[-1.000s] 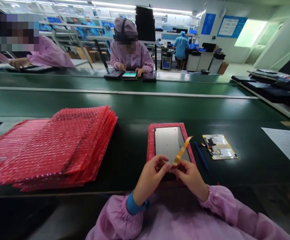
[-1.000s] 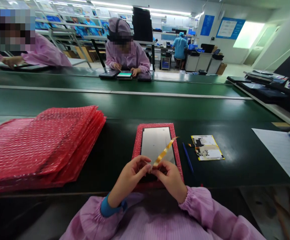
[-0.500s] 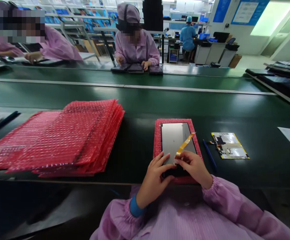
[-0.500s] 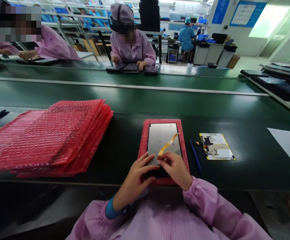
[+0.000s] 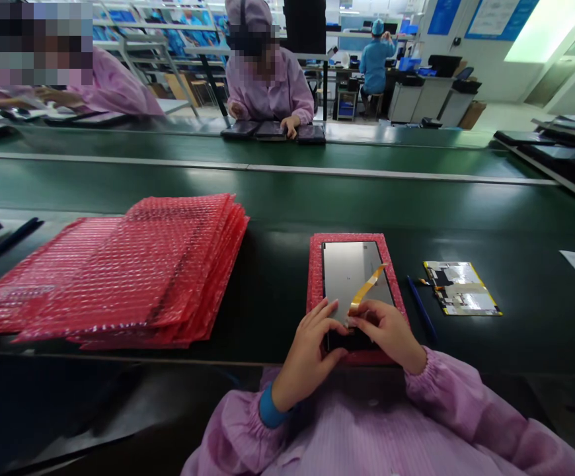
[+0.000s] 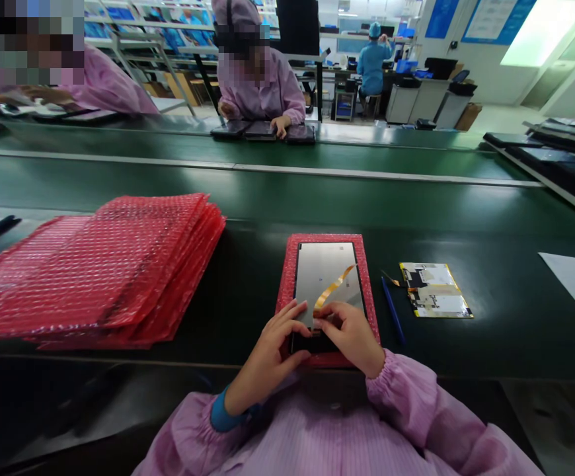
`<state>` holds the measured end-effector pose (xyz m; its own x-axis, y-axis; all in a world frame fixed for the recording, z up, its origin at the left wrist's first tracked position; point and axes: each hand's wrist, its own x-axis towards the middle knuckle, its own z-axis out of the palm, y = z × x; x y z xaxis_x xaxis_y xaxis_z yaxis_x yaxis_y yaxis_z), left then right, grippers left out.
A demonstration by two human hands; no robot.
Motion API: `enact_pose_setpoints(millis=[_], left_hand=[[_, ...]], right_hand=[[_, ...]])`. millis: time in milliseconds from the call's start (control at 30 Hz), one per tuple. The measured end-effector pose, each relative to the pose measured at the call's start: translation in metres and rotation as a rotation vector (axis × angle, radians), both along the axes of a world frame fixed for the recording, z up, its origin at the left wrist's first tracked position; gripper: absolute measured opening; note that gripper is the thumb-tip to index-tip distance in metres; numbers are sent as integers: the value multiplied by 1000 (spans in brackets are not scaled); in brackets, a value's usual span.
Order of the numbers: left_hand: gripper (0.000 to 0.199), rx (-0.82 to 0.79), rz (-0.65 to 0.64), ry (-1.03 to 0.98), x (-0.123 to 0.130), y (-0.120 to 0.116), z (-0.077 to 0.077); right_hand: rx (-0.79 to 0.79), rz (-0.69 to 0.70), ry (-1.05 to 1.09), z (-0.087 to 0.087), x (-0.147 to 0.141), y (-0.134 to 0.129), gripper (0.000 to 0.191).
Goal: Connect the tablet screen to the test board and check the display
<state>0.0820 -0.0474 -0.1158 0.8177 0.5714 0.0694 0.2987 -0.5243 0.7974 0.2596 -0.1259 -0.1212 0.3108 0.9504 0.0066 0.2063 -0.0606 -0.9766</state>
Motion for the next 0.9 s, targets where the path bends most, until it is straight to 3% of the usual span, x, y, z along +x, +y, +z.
enact_pose_setpoints(millis=[433, 900], left_hand=[[25, 14, 21, -29, -1, 0, -3], [14, 137, 31, -42, -2, -5, -7]], right_hand=[[3, 87, 4, 0, -1, 1, 15], [-2, 53, -39, -1, -3, 2, 19]])
